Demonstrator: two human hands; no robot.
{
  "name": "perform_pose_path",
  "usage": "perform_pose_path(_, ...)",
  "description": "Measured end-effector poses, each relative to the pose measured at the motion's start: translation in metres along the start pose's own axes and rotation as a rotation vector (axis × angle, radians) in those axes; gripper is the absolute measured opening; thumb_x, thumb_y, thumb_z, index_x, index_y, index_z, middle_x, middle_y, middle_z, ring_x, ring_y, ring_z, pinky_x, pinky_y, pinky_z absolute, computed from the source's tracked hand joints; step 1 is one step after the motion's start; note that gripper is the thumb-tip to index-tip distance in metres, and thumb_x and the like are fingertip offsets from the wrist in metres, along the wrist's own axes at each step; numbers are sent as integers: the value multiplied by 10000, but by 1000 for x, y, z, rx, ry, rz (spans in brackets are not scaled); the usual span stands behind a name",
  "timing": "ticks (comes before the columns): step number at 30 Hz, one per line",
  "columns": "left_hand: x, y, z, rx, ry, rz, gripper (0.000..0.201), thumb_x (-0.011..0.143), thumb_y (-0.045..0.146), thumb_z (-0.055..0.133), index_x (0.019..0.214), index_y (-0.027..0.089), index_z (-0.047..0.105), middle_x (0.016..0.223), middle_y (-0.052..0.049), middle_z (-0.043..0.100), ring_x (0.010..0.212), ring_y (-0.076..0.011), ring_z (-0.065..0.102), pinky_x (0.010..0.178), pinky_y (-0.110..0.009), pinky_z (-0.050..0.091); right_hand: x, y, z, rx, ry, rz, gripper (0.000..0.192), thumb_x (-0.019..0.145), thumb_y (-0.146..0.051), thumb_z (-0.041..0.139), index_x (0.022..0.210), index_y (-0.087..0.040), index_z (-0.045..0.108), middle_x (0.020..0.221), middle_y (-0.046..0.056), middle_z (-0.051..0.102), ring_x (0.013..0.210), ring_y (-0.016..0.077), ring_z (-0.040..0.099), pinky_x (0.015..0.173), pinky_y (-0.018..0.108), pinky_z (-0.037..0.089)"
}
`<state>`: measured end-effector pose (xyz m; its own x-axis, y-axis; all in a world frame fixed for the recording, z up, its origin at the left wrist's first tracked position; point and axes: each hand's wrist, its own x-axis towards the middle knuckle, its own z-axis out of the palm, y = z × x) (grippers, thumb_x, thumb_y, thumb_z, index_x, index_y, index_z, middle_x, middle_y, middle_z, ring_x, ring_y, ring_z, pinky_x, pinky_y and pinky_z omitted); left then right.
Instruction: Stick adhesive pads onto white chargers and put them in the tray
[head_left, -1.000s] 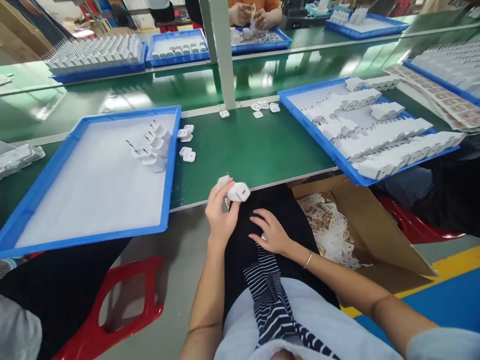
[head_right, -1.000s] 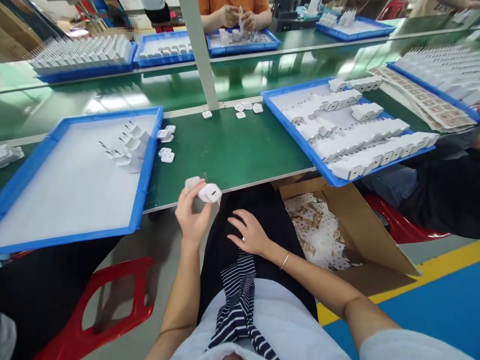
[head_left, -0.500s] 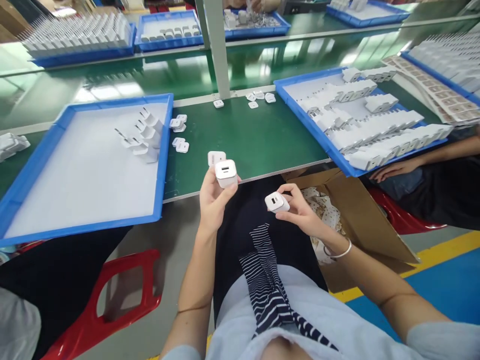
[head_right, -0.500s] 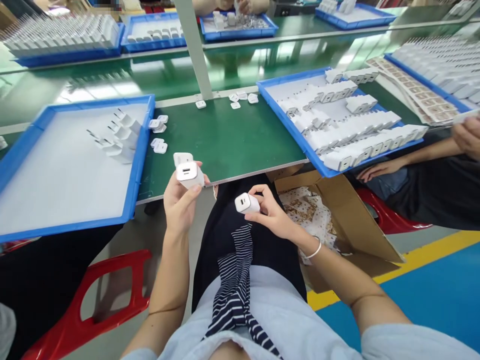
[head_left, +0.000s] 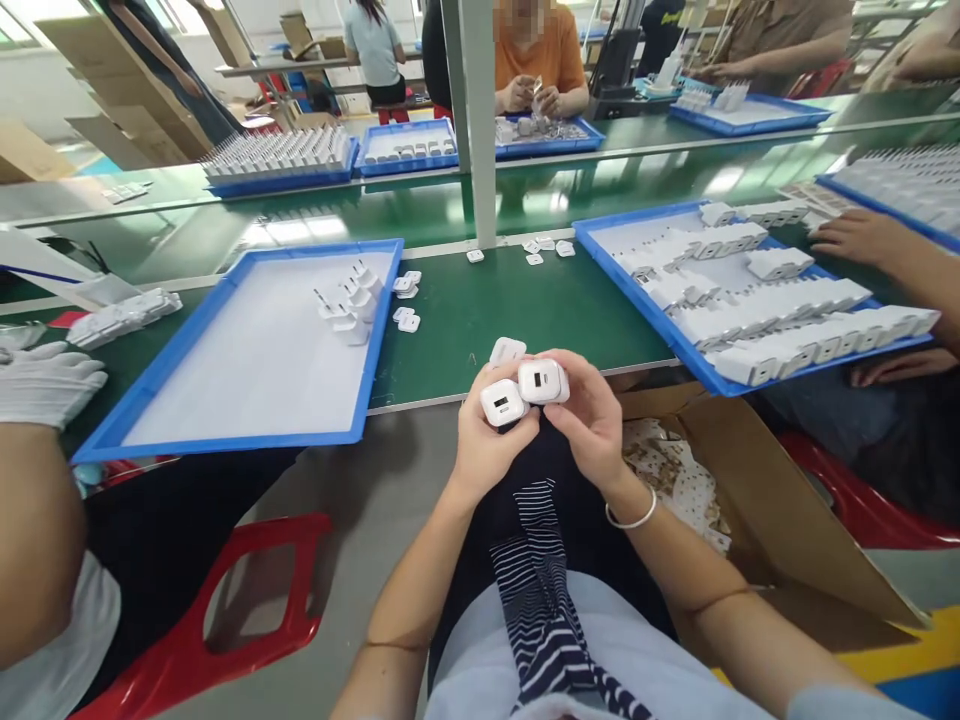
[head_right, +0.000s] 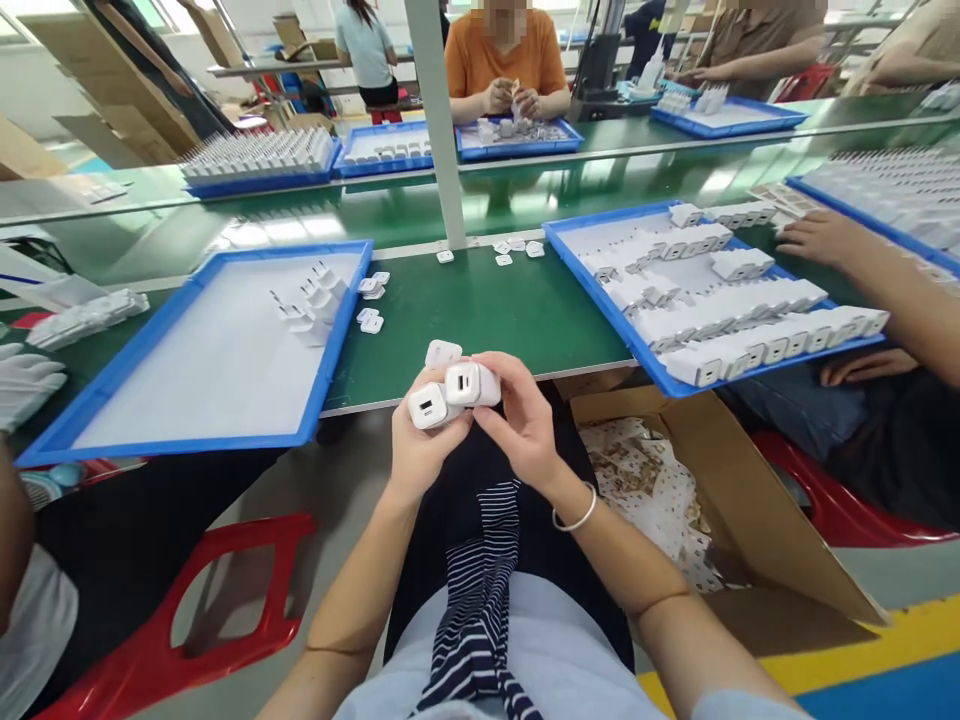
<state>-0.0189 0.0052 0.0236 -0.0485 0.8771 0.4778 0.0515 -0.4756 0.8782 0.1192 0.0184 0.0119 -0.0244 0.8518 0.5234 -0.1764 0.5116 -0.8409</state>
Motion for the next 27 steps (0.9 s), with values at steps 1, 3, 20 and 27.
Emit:
perform_pose_path(1, -2, 0, 1, 5, -1, -1, 362, 805, 212, 768, 1163, 229, 720, 1208, -81, 747, 1194, -251, 669, 1093, -441, 518, -4, 2, 3, 2, 33, -13, 346, 886, -349, 703, 1216, -286, 620, 1255, 88, 672, 1227, 281, 634, 1073, 491, 524)
perform_pose_path(3, -4, 2, 2, 3, -21, -27, 398, 804, 245, 800, 1195, 241, 728, 1256, -90, 743, 1243, -267, 659, 1105, -453, 520, -11, 6, 8, 5, 124, -17, 332, 861, -348, 737, 1165, -295, 613, 1223, 82, 698, 1199, 283, 660, 1054, 503, 535)
perform_pose_path(20, -18, -5, 23, -273, 113, -320, 555, 699, 339, 906, 1214, 218, 738, 1282, -103, 737, 1181, -256, 710, 1032, -386, 585, -26, 14, 14, 212, 298, 108, 191, 893, -229, 671, 1062, -308, 712, 1280, 23, 752, 1381, 245, 590, 1188, 541, 434)
perform_pose_path(27, -16, -3, -2, 50, 31, -124, 410, 716, 307, 888, 1103, 228, 779, 1136, -88, 793, 1089, -267, 733, 1028, -451, 570, -3, 7, -16, 243, 76, 218, 153, 897, -328, 663, 1002, -265, 755, 1087, 55, 791, 1044, 256, 743, 936, 463, 586)
